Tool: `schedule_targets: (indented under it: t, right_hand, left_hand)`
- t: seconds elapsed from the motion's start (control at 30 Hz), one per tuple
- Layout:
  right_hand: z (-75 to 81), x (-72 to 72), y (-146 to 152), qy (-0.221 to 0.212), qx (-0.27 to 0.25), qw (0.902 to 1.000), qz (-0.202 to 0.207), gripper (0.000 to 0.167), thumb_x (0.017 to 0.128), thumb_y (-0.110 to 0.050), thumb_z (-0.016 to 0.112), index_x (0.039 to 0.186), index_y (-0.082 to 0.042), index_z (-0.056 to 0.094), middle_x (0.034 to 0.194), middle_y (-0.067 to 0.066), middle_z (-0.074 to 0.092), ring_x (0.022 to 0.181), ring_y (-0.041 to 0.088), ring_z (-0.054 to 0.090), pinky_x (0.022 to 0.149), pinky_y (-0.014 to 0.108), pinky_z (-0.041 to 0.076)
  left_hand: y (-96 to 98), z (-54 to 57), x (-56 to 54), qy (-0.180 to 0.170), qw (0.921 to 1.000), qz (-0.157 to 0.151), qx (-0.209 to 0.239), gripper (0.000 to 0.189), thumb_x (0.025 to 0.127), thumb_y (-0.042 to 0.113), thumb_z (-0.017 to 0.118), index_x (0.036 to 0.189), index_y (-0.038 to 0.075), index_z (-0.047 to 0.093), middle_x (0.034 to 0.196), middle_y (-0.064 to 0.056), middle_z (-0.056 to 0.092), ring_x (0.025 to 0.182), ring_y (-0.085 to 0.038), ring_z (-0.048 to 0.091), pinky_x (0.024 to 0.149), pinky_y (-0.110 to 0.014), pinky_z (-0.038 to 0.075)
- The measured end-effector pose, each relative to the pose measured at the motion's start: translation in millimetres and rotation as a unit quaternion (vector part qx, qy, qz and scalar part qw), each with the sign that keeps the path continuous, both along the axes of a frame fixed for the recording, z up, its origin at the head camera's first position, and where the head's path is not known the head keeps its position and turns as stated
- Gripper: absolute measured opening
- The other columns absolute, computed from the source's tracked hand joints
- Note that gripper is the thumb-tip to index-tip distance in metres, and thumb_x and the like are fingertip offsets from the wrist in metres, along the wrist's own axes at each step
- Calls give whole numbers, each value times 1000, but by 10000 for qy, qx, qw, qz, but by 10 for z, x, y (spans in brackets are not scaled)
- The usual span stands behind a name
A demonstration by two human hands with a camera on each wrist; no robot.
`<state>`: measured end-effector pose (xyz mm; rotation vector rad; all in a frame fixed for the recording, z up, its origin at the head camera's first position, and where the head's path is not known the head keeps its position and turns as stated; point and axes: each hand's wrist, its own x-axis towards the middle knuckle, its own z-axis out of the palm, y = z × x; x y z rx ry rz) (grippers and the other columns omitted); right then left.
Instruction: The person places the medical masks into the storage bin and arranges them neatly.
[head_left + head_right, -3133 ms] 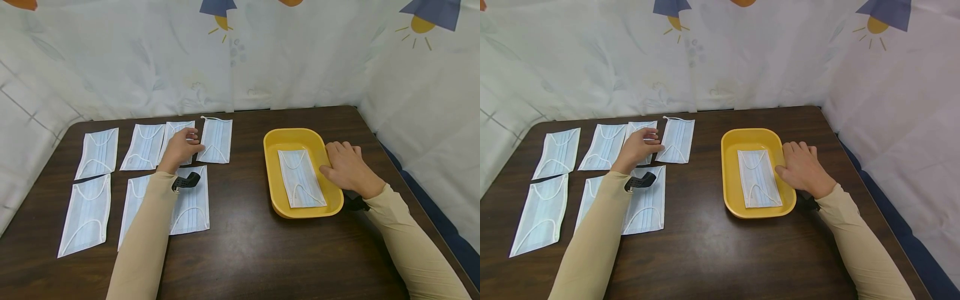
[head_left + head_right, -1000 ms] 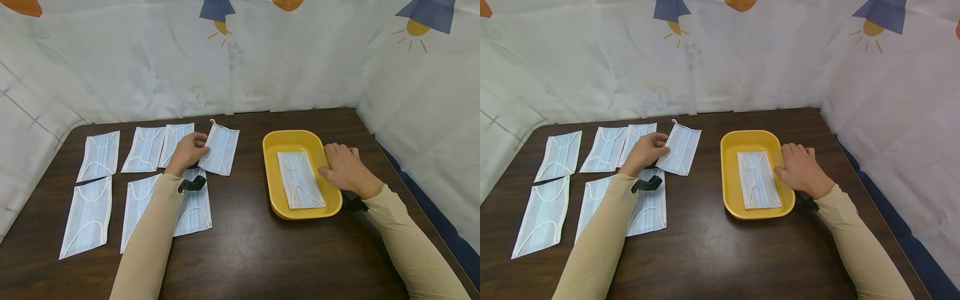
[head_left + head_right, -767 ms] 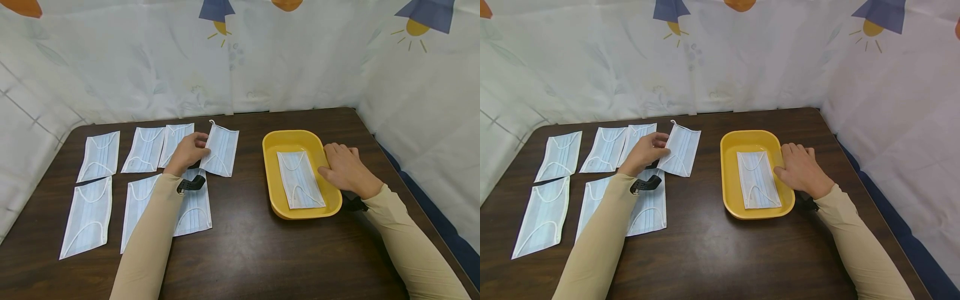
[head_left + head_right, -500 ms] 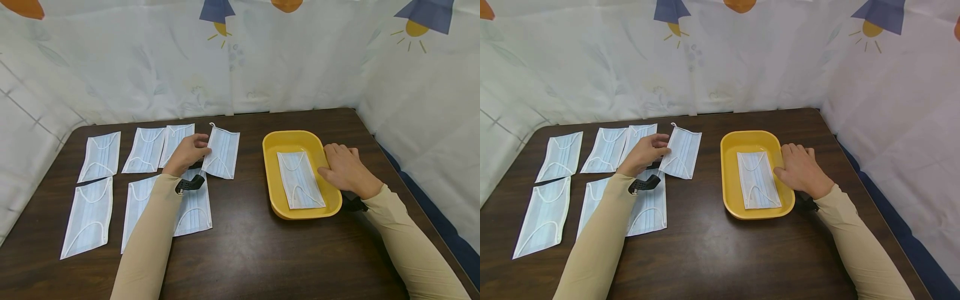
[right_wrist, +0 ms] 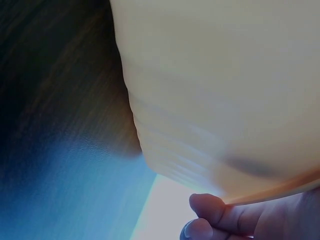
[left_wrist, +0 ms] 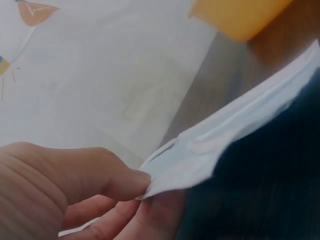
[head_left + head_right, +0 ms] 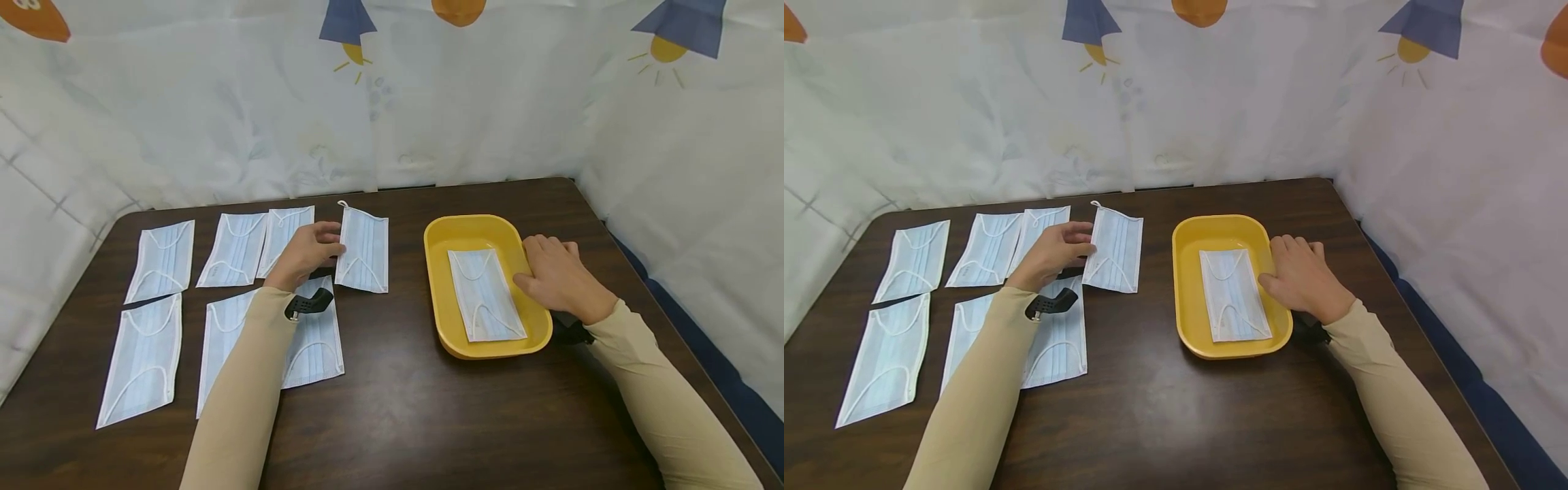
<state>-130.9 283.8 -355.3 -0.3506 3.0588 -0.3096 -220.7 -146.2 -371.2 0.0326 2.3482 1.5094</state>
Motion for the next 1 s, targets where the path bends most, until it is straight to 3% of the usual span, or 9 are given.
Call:
schedule_targets:
  t: [0.2,0.43,0.7,1.0]
  right_hand:
    - [12,-10,-27,-18,51,10000,-14,41,95,-27,53,122,4,53,102,15,58,90,33,48,84,53,34]
    - [11,-3,-29,5,66,10000,-23,40,95,-27,52,121,4,53,99,15,57,90,33,48,83,52,33]
    - [35,13,-32,-18,101,9999,-47,44,95,-28,53,123,5,53,104,17,58,93,35,48,83,52,33]
    - [30,2,-29,-89,92,9999,-70,50,95,-29,53,130,7,51,113,20,60,98,36,48,85,53,33]
  left_hand:
    - [18,73,33,154,9998,16,124,60,98,5,64,154,5,44,141,-21,57,113,-24,64,102,-46,59]
    - [28,133,65,288,9990,-8,348,61,97,6,65,154,5,44,139,-20,57,105,-15,65,94,-37,62]
    - [86,213,123,545,9975,-69,453,59,96,5,64,152,5,45,133,-19,60,96,-10,66,99,-49,60]
    - [153,307,180,655,9963,-164,525,60,95,1,64,152,6,45,131,-19,61,97,-13,67,95,-48,62]
